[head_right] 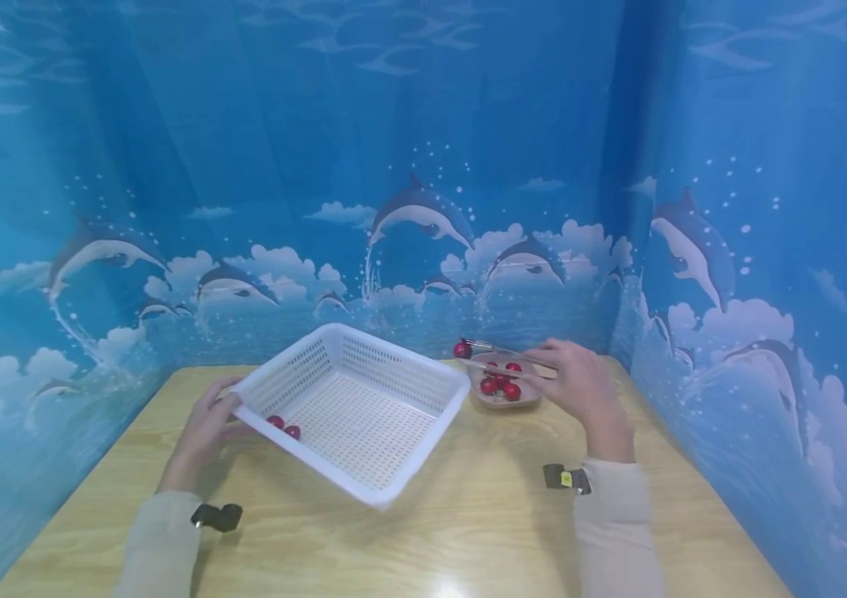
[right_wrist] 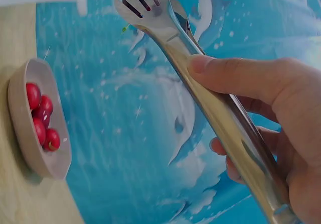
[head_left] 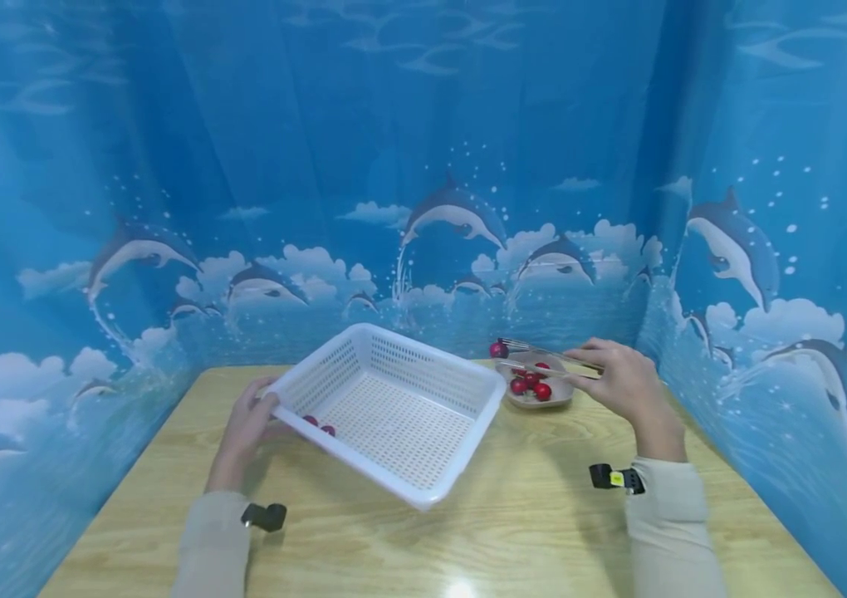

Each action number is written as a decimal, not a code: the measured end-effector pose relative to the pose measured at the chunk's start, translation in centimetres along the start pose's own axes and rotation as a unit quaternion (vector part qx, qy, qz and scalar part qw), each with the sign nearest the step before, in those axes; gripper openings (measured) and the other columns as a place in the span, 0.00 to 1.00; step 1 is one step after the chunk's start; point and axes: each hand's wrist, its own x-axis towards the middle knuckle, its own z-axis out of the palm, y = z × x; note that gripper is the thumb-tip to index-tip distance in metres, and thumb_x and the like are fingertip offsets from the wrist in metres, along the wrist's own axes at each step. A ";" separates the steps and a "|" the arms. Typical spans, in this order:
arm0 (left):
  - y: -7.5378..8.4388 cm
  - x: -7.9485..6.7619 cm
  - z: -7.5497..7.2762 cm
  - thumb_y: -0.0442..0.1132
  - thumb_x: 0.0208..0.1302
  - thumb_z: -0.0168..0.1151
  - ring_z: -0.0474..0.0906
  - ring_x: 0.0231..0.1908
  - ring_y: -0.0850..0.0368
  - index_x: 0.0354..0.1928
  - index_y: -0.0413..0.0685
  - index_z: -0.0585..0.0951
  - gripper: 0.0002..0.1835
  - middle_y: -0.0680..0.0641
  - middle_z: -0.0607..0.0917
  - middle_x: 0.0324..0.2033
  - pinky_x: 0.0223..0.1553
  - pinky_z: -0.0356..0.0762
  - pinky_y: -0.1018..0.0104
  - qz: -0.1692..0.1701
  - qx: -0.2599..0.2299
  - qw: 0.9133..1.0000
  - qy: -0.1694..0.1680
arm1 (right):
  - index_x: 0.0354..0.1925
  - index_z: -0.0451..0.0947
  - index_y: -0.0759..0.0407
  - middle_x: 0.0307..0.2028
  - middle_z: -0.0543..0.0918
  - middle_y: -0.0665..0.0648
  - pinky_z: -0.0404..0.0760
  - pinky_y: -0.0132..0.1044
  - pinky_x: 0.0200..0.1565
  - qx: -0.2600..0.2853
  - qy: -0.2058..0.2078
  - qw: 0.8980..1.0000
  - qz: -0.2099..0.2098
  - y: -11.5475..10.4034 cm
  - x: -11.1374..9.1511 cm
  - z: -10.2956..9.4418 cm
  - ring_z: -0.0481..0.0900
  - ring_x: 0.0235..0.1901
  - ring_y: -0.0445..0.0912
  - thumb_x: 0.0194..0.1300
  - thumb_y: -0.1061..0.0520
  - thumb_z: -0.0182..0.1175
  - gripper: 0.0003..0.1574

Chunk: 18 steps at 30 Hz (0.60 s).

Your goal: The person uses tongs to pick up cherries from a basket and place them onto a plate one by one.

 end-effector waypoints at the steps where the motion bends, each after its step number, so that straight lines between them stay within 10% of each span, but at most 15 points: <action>1: 0.0 0.0 0.0 0.44 0.79 0.41 0.72 0.67 0.35 0.81 0.49 0.56 0.32 0.30 0.68 0.70 0.64 0.85 0.45 0.000 0.000 1.000 0.001 | 0.55 0.87 0.55 0.48 0.88 0.61 0.72 0.34 0.22 -0.002 -0.004 1.000 0.009 0.4 -0.1 0.1 0.84 0.36 0.54 0.62 0.52 0.73 0.23; 18: 0.0 0.0 0.1 0.45 0.79 0.41 0.72 0.67 0.36 0.81 0.50 0.55 0.32 0.30 0.68 0.70 0.64 0.85 0.46 0.003 -0.002 1.000 -0.001 | 0.60 0.84 0.56 0.63 0.80 0.71 0.82 0.68 0.46 -0.009 -0.094 0.986 0.135 5.8 -1.1 1.4 0.77 0.58 0.71 0.65 0.46 0.69 0.28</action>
